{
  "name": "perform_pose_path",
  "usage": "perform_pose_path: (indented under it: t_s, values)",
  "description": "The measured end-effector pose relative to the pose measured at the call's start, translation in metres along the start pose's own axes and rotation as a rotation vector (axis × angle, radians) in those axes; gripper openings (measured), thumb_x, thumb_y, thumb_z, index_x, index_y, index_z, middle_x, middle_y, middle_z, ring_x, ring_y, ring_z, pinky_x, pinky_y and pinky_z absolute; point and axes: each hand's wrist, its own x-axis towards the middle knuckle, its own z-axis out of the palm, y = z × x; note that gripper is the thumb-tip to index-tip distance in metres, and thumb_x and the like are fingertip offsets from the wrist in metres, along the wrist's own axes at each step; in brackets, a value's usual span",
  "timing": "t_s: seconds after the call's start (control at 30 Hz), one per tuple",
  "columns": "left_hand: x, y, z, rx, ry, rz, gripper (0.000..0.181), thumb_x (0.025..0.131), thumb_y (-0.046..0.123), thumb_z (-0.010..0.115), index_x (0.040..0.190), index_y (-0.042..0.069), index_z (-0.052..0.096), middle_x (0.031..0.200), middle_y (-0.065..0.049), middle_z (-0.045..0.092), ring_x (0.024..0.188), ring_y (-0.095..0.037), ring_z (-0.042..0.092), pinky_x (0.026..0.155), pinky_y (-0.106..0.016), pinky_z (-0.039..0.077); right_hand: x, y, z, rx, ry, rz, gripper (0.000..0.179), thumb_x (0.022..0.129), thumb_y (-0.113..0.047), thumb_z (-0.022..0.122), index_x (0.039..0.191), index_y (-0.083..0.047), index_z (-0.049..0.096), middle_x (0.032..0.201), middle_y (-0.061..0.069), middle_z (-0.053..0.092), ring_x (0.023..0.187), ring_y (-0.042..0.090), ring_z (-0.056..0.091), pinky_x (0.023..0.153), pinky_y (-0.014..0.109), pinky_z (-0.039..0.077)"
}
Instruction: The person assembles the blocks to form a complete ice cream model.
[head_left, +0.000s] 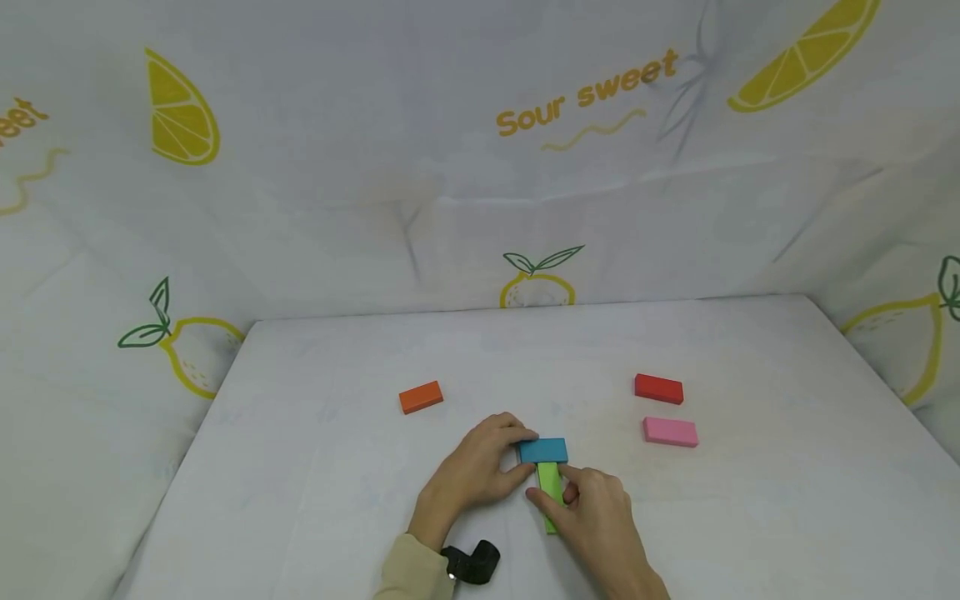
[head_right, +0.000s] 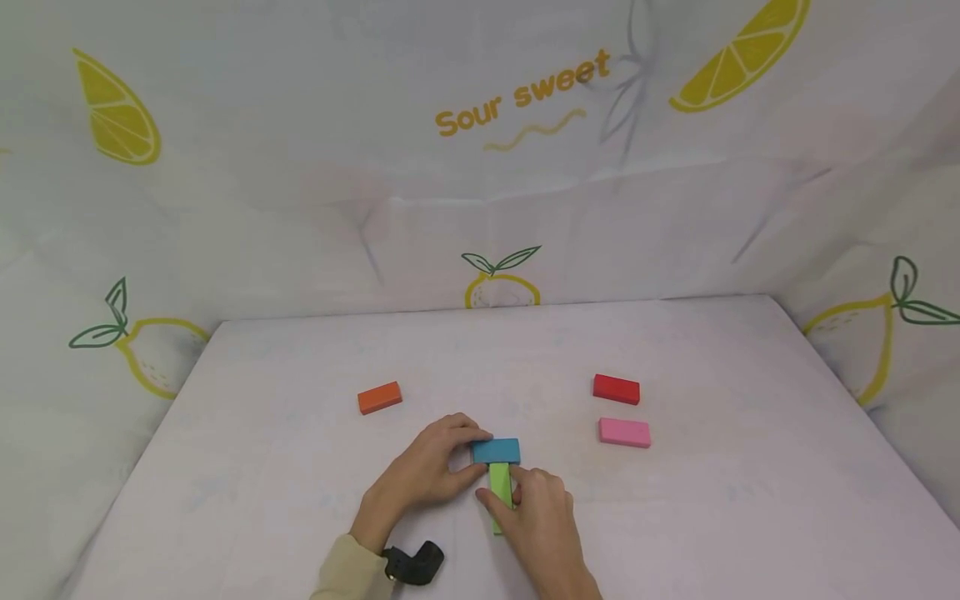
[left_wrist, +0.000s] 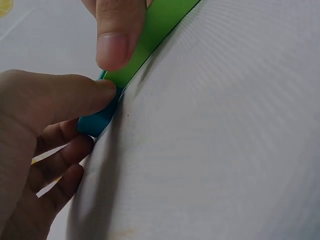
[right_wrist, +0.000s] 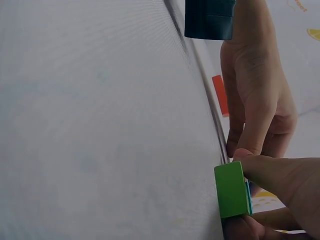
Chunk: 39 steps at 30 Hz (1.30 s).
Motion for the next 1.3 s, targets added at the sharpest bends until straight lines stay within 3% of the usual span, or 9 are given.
perform_pose_path:
  t_s: [0.27,0.5,0.73,1.0,1.3]
  values:
    - [-0.003,-0.011,0.007,-0.128,0.061,-0.014,0.038,0.09,0.024,0.078,0.125,0.012,0.071,0.115,0.002,0.071,0.105,-0.009,0.064,0.097,-0.027,0.053,0.002,-0.002,0.0,-0.007,-0.027,0.05,0.058,0.076,-0.036,0.089,0.112,0.008,0.075,0.061,-0.002,0.052,0.059,0.009,0.044,0.05,0.017,0.033]
    - [-0.004,-0.016,0.01,-0.163,0.106,0.021,0.033,0.089,0.023,0.079,0.119,0.012,0.074,0.11,0.002,0.072,0.103,-0.01,0.064,0.095,-0.027,0.054,0.003,-0.002,-0.002,0.004,-0.046,0.061,0.056,0.079,-0.035,0.087,0.115,0.006,0.074,0.06,-0.002,0.052,0.058,0.01,0.044,0.049,0.017,0.033]
    - [-0.004,-0.017,0.012,-0.17,0.109,0.018,0.032,0.089,0.023,0.078,0.119,0.014,0.074,0.11,0.003,0.072,0.102,-0.009,0.063,0.095,-0.026,0.053,0.003,0.004,-0.007,0.024,-0.054,0.066,0.045,0.084,-0.03,0.085,0.115,0.001,0.076,0.061,-0.003,0.055,0.056,0.008,0.046,0.05,0.017,0.037]
    - [-0.005,-0.018,0.014,-0.163,0.115,0.016,0.031,0.089,0.025,0.078,0.119,0.015,0.074,0.111,0.004,0.072,0.102,-0.009,0.062,0.096,-0.027,0.053,0.008,0.019,-0.024,0.005,0.008,-0.013,0.028,0.086,-0.021,0.082,0.111,-0.008,0.079,0.074,-0.003,0.062,0.068,0.007,0.053,0.061,0.017,0.047]
    - [-0.004,-0.019,0.015,-0.152,0.109,0.013,0.03,0.09,0.026,0.077,0.119,0.017,0.074,0.112,0.005,0.071,0.104,-0.008,0.062,0.097,-0.027,0.052,0.027,0.06,-0.054,-0.029,0.105,-0.133,0.023,0.085,-0.014,0.08,0.108,-0.009,0.079,0.084,0.0,0.066,0.073,0.009,0.058,0.062,0.02,0.048]
